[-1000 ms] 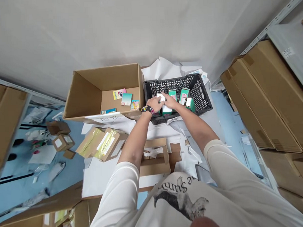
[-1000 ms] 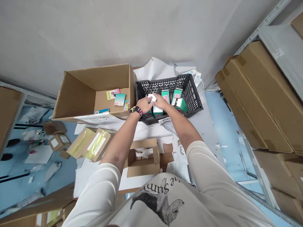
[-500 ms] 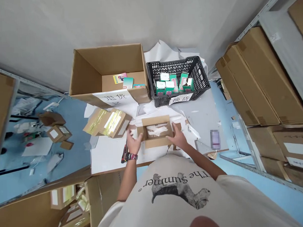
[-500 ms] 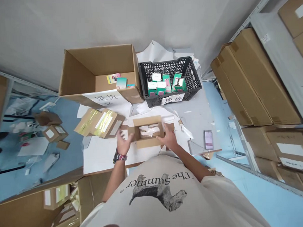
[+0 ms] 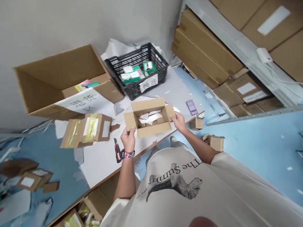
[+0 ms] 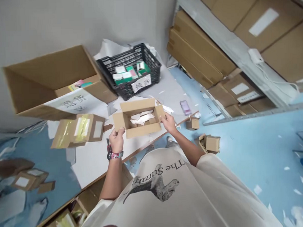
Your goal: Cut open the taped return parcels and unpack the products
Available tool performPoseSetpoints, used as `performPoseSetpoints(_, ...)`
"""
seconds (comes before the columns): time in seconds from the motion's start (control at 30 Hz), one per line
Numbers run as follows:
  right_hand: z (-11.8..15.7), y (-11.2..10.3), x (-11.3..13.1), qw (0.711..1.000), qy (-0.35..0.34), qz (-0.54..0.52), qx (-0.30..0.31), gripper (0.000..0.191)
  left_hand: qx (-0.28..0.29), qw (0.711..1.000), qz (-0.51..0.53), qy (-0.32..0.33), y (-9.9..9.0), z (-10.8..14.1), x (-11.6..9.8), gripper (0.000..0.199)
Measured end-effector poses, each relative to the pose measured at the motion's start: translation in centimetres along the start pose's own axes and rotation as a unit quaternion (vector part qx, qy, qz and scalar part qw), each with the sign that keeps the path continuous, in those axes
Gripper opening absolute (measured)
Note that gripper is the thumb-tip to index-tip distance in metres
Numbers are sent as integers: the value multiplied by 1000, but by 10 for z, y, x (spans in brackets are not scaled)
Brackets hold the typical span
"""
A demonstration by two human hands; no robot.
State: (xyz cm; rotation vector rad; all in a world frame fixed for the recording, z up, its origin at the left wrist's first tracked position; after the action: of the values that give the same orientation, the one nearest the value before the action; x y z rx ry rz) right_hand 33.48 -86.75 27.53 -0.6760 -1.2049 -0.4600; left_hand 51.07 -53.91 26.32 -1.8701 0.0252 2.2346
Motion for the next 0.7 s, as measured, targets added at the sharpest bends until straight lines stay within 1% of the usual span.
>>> performPoseSetpoints(0.03,7,-24,-2,1000,-1,-11,-28,49,26,1000,-2,11,20,4,-9,41)
performPoseSetpoints(0.1,21,-80,-8,995,-8,-20,-93,54,86,996,-2,26,69,18,-24,41)
performPoseSetpoints(0.17,39,-144,-18,986,-15,-19,-166,60,154,987,-1,35,127,40,-35,41)
performPoseSetpoints(0.23,61,-211,-31,971,-19,-12,-237,62,226,973,1,41,191,67,-42,41)
performPoseSetpoints(0.3,85,-274,-46,955,-13,1,-296,61,295,955,-2,43,258,96,-44,41)
performPoseSetpoints(0.37,111,-331,-61,938,3,22,-345,58,352,935,-10,39,323,125,-42,41)
performPoseSetpoints(0.43,135,-380,-75,923,26,39,-383,57,397,917,-20,33,384,153,-38,41)
performPoseSetpoints(0.5,157,-421,-89,908,47,49,-414,57,433,900,-25,35,436,180,-34,40)
performPoseSetpoints(0.57,175,-451,-102,897,66,54,-434,58,461,886,-33,44,478,205,-31,37)
performPoseSetpoints(0.6,183,-464,-107,892,75,61,-442,59,469,881,-44,49,493,216,-29,35)
performPoseSetpoints(0.63,191,-474,-110,883,82,76,-456,60,470,879,-58,54,504,225,-27,33)
performPoseSetpoints(0.7,203,-489,-106,856,84,131,-493,63,454,885,-81,59,515,238,-22,32)
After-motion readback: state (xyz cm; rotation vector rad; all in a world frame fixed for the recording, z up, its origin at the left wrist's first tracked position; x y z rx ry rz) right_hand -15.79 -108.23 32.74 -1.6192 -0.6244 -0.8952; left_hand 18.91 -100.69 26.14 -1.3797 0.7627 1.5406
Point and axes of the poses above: each hand's wrist, its own z-axis away from the middle knuckle, its own y-axis out of the palm, x = y × z, the point moved 6 cm from there along -z, towards the middle knuckle, and after that the axes turned 2 degrees about z, right-handed, at the moved point
